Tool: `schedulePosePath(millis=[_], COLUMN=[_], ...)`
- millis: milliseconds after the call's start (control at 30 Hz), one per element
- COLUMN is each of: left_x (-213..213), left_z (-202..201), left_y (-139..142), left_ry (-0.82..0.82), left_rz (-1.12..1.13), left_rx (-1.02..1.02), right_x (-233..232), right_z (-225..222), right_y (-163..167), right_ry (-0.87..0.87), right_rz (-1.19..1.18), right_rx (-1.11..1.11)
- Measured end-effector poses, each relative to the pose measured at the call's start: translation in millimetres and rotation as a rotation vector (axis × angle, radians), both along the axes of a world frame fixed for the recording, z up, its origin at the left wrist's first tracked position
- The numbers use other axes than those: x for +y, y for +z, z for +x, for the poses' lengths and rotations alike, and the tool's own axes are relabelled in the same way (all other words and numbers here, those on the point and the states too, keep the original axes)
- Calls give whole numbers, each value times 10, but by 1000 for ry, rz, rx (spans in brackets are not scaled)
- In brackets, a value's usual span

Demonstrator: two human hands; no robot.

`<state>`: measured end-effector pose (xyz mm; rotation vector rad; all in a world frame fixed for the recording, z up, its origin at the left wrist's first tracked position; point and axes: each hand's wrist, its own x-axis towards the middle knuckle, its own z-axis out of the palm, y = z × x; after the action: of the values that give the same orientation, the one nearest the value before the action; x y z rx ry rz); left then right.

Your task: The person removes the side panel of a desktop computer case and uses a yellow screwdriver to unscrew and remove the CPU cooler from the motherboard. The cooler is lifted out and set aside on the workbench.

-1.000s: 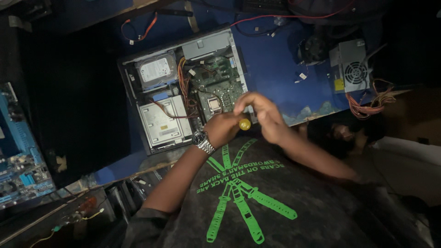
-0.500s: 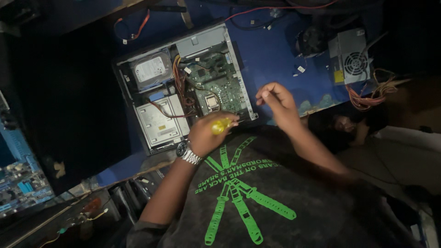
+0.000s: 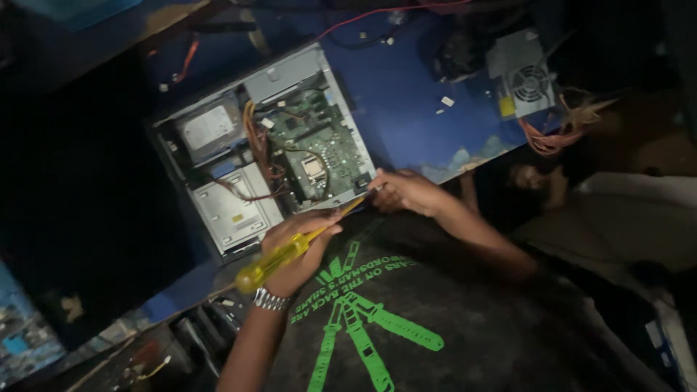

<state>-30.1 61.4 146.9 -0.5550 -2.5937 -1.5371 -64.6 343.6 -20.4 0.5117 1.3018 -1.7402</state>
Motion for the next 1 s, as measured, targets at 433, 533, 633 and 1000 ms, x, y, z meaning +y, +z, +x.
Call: schedulePosePath(millis=[433, 533, 633, 1000], left_x=[168, 120, 94, -47], left_z=[-51, 0, 37, 173], left_y=[51, 18, -75, -150], left_ry=[-157, -146, -116, 6], left_rz=[169, 86, 169, 244], left_rx=[-33, -55, -128, -256], right_x=[173, 216, 355, 978], right_z=[227, 229, 142, -294], right_y=[-82, -41, 18, 260], right_ry=[-234, -331, -410, -526], right_rz=[-159, -145, 100, 1292], right_rx=[65, 115, 422, 869])
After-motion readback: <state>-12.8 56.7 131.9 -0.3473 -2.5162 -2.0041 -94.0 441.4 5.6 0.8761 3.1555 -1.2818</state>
